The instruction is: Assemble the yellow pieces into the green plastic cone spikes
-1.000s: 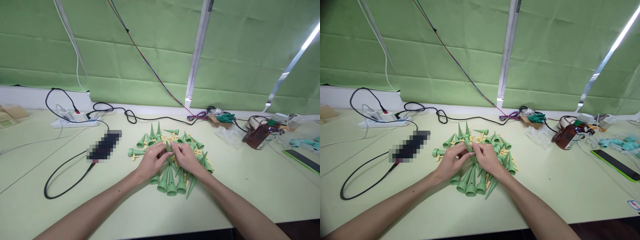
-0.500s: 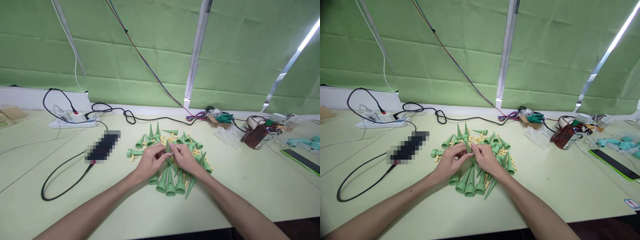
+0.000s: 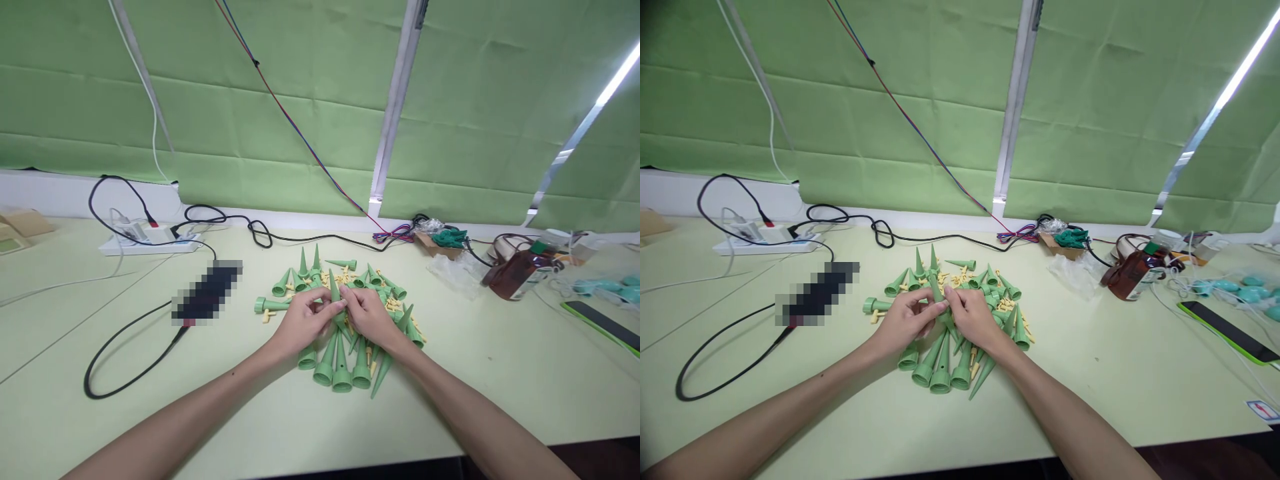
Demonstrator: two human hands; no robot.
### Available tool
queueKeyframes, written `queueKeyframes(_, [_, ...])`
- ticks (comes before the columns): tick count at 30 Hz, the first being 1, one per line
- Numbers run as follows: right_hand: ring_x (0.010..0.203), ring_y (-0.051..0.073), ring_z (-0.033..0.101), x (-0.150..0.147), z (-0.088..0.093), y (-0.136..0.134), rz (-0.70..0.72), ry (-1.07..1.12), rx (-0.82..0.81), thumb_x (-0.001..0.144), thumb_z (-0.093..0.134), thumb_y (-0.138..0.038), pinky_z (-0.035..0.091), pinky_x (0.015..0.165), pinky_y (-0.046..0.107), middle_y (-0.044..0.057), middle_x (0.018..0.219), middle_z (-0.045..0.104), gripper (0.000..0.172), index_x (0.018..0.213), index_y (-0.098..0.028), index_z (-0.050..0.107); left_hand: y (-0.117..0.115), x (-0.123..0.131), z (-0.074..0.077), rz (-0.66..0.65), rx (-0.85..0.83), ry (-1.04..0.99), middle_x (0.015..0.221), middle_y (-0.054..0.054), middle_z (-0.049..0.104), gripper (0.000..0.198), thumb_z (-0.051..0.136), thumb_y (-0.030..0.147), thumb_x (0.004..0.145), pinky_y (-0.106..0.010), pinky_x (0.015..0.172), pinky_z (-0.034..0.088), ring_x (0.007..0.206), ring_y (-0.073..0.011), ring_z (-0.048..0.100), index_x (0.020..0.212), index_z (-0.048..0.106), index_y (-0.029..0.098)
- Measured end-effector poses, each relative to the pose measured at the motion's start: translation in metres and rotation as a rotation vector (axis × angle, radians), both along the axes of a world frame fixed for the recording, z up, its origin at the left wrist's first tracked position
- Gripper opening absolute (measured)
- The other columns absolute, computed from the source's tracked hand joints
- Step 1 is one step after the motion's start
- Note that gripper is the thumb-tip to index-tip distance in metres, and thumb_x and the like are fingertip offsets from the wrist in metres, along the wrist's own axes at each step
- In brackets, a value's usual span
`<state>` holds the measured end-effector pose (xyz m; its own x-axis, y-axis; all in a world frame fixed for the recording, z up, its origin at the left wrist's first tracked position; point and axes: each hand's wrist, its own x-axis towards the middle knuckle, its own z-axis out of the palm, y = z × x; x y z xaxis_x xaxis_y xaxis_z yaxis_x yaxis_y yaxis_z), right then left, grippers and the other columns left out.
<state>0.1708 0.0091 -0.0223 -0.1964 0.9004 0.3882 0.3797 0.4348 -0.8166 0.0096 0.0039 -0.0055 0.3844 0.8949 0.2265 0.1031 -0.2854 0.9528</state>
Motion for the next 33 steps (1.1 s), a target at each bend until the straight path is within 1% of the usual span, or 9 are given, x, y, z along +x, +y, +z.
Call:
queueKeyframes(7, [0.049, 0.012, 0.033, 0.002, 0.001, 0.000, 0.022, -0.032, 0.053, 0.099, 0.037, -0.046, 0.027, 0.051, 0.027, -0.004, 0.049, 0.034, 0.049, 0.058, -0.021, 0.033, 0.002, -0.001, -0.002, -0.069, -0.170, -0.061, 0.042, 0.006, 0.048, 0.035, 0.064, 0.047, 0.085, -0.019, 0.037, 0.024, 0.035, -0.0065, 0.036, 0.072, 0.050, 0.017])
queueKeyframes(10, [0.051, 0.012, 0.032, 0.002, 0.003, -0.001, 0.032, -0.048, 0.083, 0.099, 0.037, -0.044, 0.027, 0.052, 0.027, -0.004, 0.052, 0.032, 0.046, 0.060, -0.021, 0.032, 0.004, -0.002, -0.003, -0.103, -0.197, -0.089, 0.042, 0.006, 0.048, 0.035, 0.064, 0.047, 0.085, -0.019, 0.037, 0.025, 0.033, -0.0060, 0.036, 0.072, 0.051, 0.017])
queueKeyframes(16, [0.053, 0.012, 0.033, 0.003, 0.005, -0.001, 0.052, -0.081, 0.117, 0.100, 0.036, -0.040, 0.028, 0.056, 0.027, -0.004, 0.055, 0.034, 0.042, 0.062, -0.021, 0.032, 0.006, -0.003, -0.005, -0.121, -0.208, -0.116, 0.041, 0.007, 0.048, 0.035, 0.065, 0.044, 0.085, -0.018, 0.037, 0.025, 0.033, -0.0051, 0.035, 0.071, 0.047, 0.018])
queueKeyframes(21, [0.054, 0.012, 0.034, 0.004, 0.005, -0.001, 0.060, -0.097, 0.148, 0.100, 0.036, -0.036, 0.027, 0.057, 0.027, -0.004, 0.056, 0.035, 0.040, 0.063, -0.021, 0.032, 0.008, -0.002, -0.010, -0.124, -0.262, -0.176, 0.042, 0.009, 0.043, 0.039, 0.066, 0.046, 0.084, -0.016, 0.033, 0.021, 0.030, -0.0041, 0.034, 0.069, 0.043, 0.018])
queueKeyframes(26, [0.054, 0.013, 0.036, 0.003, 0.005, -0.002, 0.088, -0.094, 0.143, 0.100, 0.037, -0.035, 0.028, 0.057, 0.026, -0.004, 0.056, 0.038, 0.040, 0.063, -0.021, 0.036, 0.008, -0.001, -0.012, -0.139, -0.314, -0.206, 0.041, 0.010, 0.038, 0.038, 0.059, 0.053, 0.088, -0.015, 0.029, 0.020, 0.026, -0.0035, 0.032, 0.076, 0.051, 0.017])
queueKeyframes(29, [0.054, 0.012, 0.036, 0.002, 0.004, -0.004, 0.087, -0.096, 0.148, 0.100, 0.036, -0.035, 0.028, 0.057, 0.026, -0.004, 0.056, 0.038, 0.040, 0.063, -0.021, 0.036, 0.008, 0.001, -0.012, -0.135, -0.365, -0.263, 0.047, 0.010, 0.040, 0.043, 0.059, 0.057, 0.086, -0.014, 0.026, 0.020, 0.025, -0.0033, 0.037, 0.073, 0.049, 0.016])
queueKeyframes(33, [0.051, 0.012, 0.032, 0.001, 0.004, -0.005, 0.089, -0.122, 0.183, 0.100, 0.037, -0.035, 0.026, 0.055, 0.027, -0.005, 0.055, 0.034, 0.039, 0.064, -0.021, 0.032, 0.009, 0.002, -0.010, -0.131, -0.443, -0.310, 0.050, 0.009, 0.040, 0.048, 0.061, 0.058, 0.084, -0.014, 0.024, 0.020, 0.026, -0.0044, 0.042, 0.068, 0.045, 0.016])
